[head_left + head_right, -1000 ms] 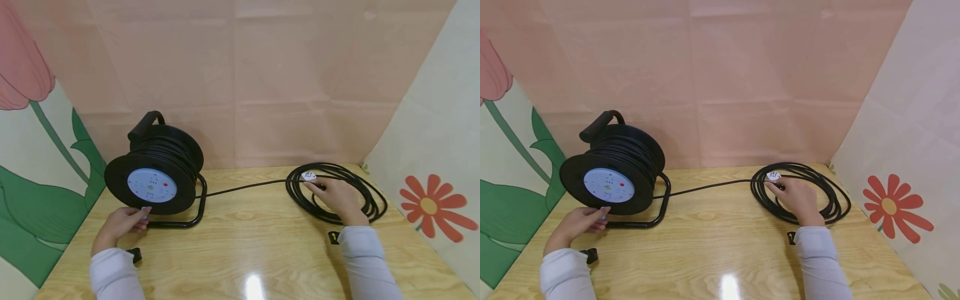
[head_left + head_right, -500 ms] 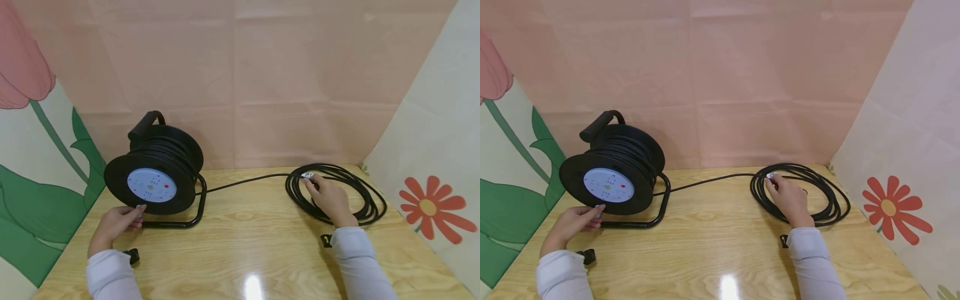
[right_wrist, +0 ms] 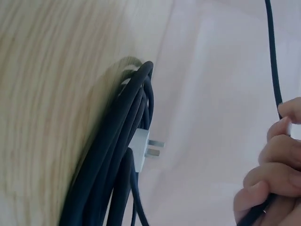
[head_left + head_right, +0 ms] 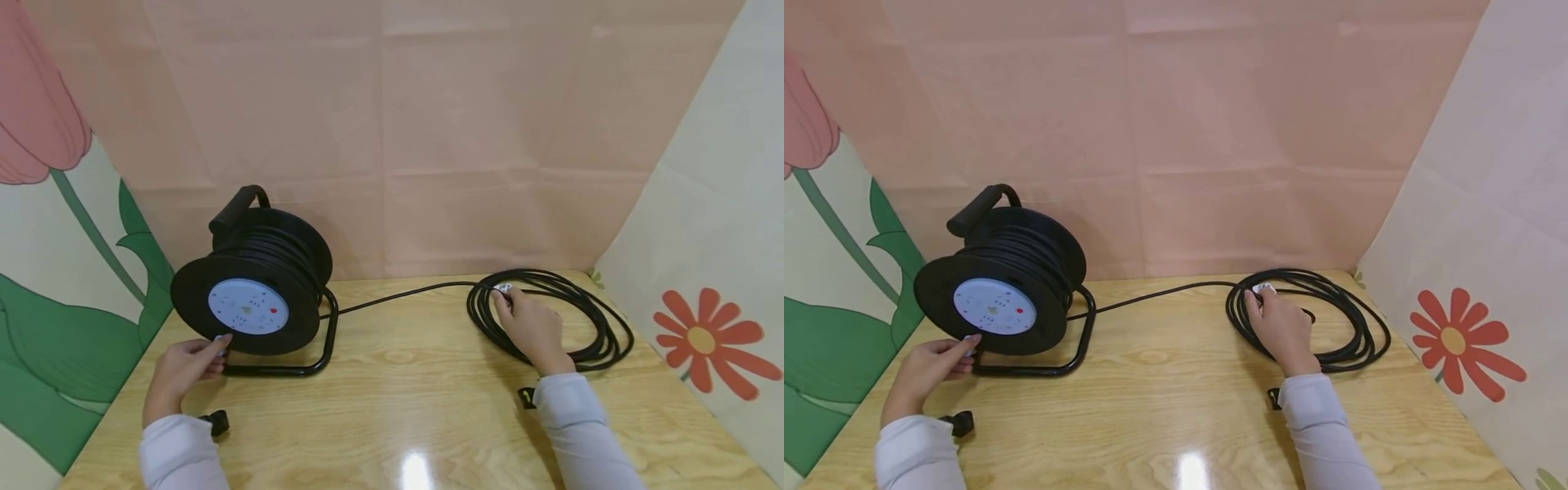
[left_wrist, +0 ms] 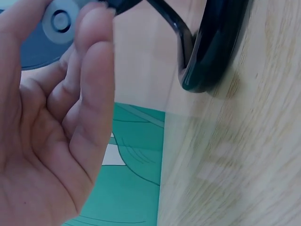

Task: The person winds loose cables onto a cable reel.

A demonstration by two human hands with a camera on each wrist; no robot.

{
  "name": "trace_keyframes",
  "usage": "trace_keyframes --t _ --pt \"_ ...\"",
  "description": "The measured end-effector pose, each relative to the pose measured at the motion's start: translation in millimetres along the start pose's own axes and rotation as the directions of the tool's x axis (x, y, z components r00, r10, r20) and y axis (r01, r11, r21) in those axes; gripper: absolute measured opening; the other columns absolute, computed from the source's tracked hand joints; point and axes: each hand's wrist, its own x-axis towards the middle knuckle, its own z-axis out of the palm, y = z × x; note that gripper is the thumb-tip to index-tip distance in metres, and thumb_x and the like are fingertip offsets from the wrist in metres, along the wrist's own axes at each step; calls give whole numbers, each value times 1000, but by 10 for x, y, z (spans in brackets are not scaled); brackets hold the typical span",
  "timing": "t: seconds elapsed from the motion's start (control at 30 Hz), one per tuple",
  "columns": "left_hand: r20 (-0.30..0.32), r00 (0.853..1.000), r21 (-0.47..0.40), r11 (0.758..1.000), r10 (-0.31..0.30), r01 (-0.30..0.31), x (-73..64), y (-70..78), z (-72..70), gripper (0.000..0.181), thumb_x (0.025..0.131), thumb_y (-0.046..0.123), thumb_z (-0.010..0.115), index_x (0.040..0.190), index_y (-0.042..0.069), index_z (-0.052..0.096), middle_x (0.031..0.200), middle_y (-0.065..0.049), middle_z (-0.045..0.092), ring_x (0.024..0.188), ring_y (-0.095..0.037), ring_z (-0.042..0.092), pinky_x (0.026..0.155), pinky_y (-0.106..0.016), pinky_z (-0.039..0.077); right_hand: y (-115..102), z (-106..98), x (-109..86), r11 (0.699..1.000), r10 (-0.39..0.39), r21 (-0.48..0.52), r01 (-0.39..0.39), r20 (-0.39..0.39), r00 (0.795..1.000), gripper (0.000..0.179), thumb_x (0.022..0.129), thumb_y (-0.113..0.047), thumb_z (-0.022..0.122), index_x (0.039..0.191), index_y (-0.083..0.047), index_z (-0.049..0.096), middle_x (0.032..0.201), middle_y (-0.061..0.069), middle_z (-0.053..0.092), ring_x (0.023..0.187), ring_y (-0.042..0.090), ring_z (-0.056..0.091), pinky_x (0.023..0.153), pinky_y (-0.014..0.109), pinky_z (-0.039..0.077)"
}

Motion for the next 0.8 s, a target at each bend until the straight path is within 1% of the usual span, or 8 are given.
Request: trace_keyframes --t 0.1,0.17,0.33,0.4,0.5,0.6,0.7,0.8 --pt "-58 998 -20 1000 0 -1 -9 7 -4 71 81 62 58 103 -4 66 83 -8 70 76 -19 66 66 -28 58 -13 -1 0 1000 -16 18 15 90 996 40 99 -48 29 83 -17 48 56 5 50 46 25 46 35 38 30" --pt "-100 995 -42 999 -7 2 -20 17 -8 70 81 61 58 104 -4 65 80 -5 70 75 -18 66 65 -26 57 -15 0 -2 999 -43 28 40 118 992 40 99 -48 28 89 -16 50 62 8 57 49 27 50 36 40 33" --pt "-187 982 -114 994 -25 3 -57 49 -36 65 81 59 60 102 -3 65 73 4 68 75 -18 66 64 -23 56 -37 13 4 994 -108 38 107 43 993 39 98 -48 36 100 -17 59 77 13 67 52 29 55 37 45 39" --pt "-208 977 -128 992 -35 8 -67 67 -43 63 80 58 61 99 -1 66 72 5 68 76 -19 66 64 -20 54 -45 5 9 991 -128 39 127 16 992 36 97 -48 40 100 -18 60 72 10 66 47 26 51 37 43 37" --pt "-239 969 -138 990 -68 35 -84 90 -51 61 79 60 62 95 1 66 72 5 70 76 -18 66 65 -16 50 -61 -13 6 989 -148 28 148 0 989 34 96 -48 42 93 -18 58 58 5 58 40 21 42 35 38 32" --pt "-273 958 -129 990 -83 50 -98 103 -53 61 77 62 63 93 3 68 73 3 71 74 -17 66 69 -19 46 -72 -19 -5 985 -171 14 171 -7 985 33 96 -49 42 86 -19 54 49 0 48 37 18 36 34 34 27" --pt "-302 949 -115 992 -91 58 -105 119 -53 62 76 64 62 93 4 68 70 5 71 73 -15 66 72 -23 44 -82 -12 -11 978 -209 4 209 -28 978 30 96 -47 45 89 -20 56 46 -4 45 36 15 33 33 32 25" --pt "-316 943 -145 988 -103 59 -107 142 -50 62 76 63 64 95 4 68 66 10 69 70 -12 66 69 -18 44 -85 -7 -12 972 -235 -18 235 -60 970 27 93 -46 50 94 -21 60 44 -7 44 34 13 31 31 31 23"
